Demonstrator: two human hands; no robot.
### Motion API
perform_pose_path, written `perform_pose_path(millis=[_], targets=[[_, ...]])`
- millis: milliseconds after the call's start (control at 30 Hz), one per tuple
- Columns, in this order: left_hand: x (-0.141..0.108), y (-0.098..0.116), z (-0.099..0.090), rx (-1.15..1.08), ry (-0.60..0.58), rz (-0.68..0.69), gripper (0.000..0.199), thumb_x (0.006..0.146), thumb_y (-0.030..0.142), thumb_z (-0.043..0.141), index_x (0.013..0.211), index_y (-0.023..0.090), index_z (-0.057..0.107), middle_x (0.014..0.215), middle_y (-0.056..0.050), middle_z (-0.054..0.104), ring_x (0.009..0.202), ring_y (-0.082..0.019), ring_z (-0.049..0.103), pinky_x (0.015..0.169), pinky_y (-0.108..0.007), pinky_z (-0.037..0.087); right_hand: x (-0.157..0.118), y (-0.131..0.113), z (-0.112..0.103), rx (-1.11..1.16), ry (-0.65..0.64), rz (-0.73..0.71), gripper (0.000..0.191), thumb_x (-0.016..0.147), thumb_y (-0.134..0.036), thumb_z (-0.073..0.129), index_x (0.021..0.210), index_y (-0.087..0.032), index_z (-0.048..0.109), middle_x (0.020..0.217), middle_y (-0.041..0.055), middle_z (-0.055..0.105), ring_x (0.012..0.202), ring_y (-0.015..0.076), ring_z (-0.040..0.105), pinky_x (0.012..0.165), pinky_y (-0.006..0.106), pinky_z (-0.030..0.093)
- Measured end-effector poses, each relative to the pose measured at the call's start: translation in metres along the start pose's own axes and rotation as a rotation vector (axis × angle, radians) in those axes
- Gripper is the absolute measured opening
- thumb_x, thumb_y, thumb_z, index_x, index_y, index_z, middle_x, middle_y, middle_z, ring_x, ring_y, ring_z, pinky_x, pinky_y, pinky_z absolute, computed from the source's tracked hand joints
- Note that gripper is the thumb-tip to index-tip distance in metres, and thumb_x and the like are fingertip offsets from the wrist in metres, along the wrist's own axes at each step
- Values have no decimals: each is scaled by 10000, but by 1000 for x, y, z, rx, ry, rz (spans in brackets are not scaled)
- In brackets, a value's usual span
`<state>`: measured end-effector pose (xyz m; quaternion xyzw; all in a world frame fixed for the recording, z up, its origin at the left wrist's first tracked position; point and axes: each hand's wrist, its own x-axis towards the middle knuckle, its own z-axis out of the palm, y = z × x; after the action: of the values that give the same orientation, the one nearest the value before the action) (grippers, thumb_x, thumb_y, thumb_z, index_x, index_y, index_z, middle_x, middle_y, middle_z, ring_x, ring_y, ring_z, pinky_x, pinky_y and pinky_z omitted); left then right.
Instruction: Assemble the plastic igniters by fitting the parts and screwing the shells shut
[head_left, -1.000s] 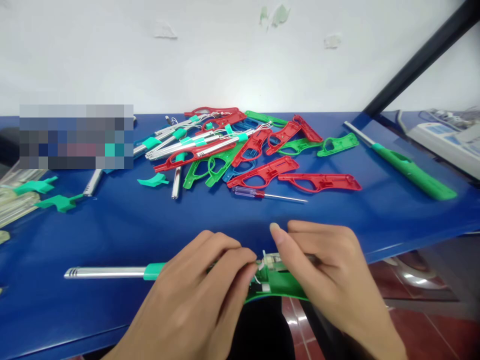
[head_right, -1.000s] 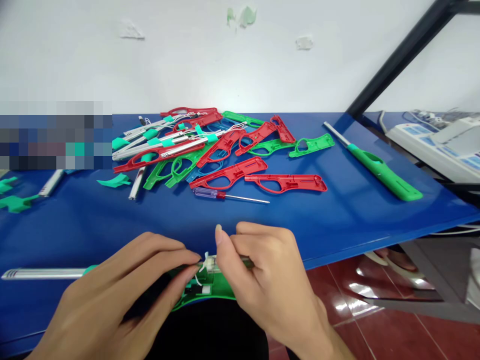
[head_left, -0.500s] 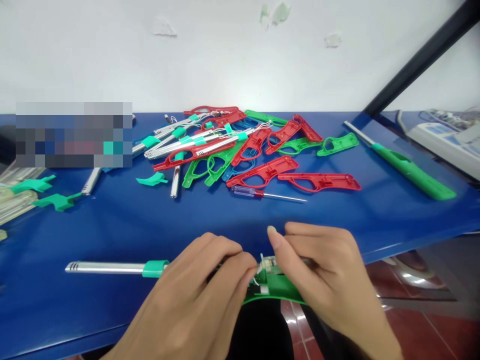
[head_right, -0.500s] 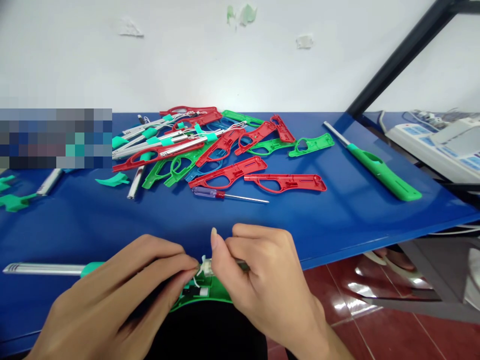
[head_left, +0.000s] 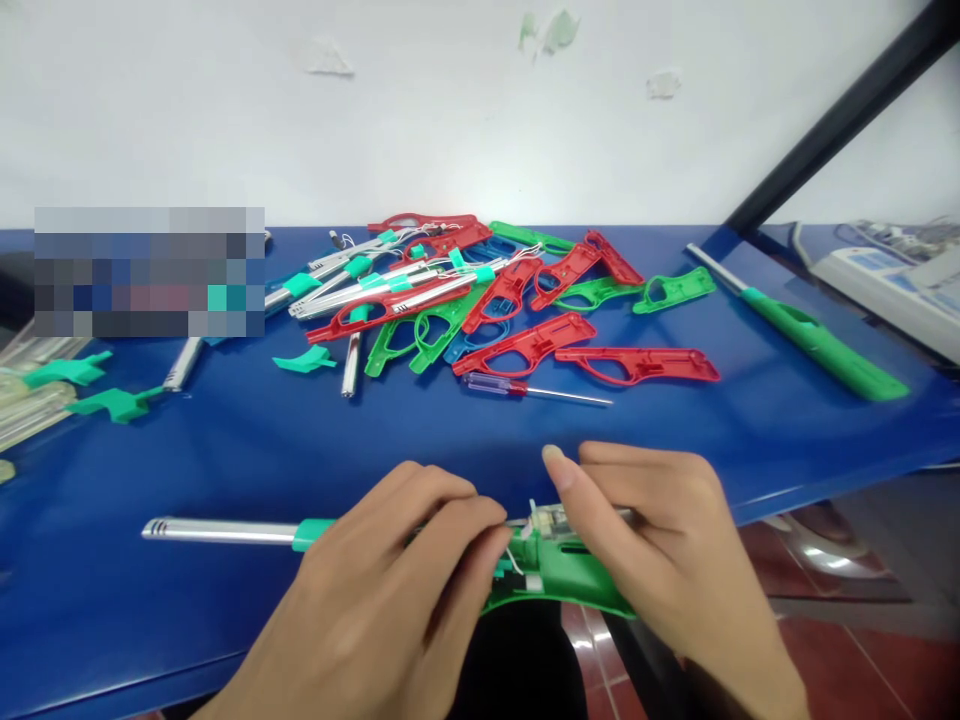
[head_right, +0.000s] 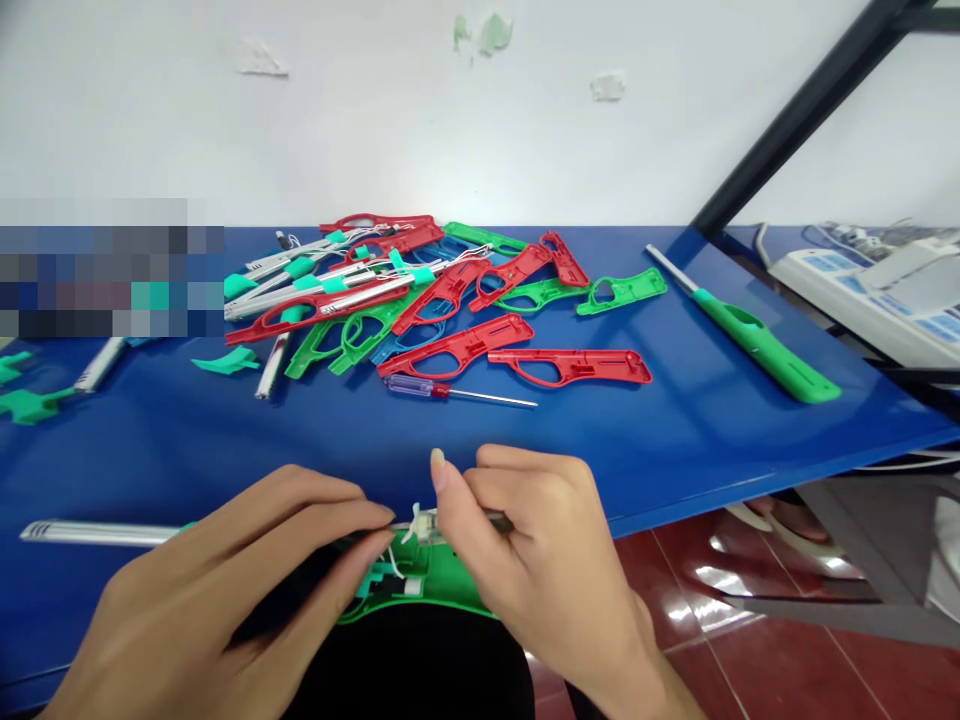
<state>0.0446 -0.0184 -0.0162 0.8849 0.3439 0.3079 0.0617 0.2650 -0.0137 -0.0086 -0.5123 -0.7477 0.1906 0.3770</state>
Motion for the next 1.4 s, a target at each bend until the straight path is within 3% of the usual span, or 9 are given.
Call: perform_pose_path(millis=[200, 433, 767, 1133, 1300, 1400], targets=[[-2, -1, -1, 42, -21, 44, 305, 1186, 97, 407, 1130, 153, 702, 1061, -1, 806, 949, -155, 756, 932, -299, 610, -1, -1, 0, -10, -9, -23, 584, 1141, -163, 589, 656, -196, 265, 569, -68, 295, 525, 82, 286, 506, 280, 237], [2, 0, 1, -20, -31, 13, 283, 1189, 116, 420, 1102, 163, 685, 1001, 3, 785, 889, -146, 735, 821, -295, 617, 1, 0, 1, -58, -4, -47, 580, 1142, -161, 579, 652, -210, 271, 563, -64, 310, 517, 92, 276, 500, 301, 231], [-1, 1, 2, 34, -21, 63, 275, 1164, 77, 450, 1100, 137, 710, 1029, -30, 786, 918, -177, 754, 841, -340, 624, -3, 0, 0, -52, -15, -49, 583, 1136, -152, 577, 652, -205, 256, 555, -68, 297, 510, 85, 277, 499, 298, 223], [1, 4, 3, -14, -5, -2, 246, 1154, 76, 463, 1082, 164, 681, 967, -1, 773, 850, -158, 744, 800, -317, 626, -1, -1, 2, -31, -18, -61, 568, 1132, -146, 569, 663, -209, 254, 563, -68, 301, 510, 84, 266, 502, 300, 223], [0, 1, 2, 78, -24, 97, 270, 1138, 42, 466, 1098, 151, 710, 1013, -7, 779, 845, -158, 750, 789, -316, 623, -1, 0, 2, -36, -21, -60, 564, 1138, -143, 560, 673, -203, 247, 565, -70, 295, 515, 81, 268, 507, 289, 230], [-1, 2, 2, 43, -24, 58, 269, 1157, 70, 454, 1121, 144, 710, 1017, -9, 782, 851, -159, 747, 785, -308, 627, -1, -1, 2, -40, -13, -63, 567, 1136, -139, 562, 676, -205, 237, 562, -70, 290, 514, 83, 262, 507, 291, 227]])
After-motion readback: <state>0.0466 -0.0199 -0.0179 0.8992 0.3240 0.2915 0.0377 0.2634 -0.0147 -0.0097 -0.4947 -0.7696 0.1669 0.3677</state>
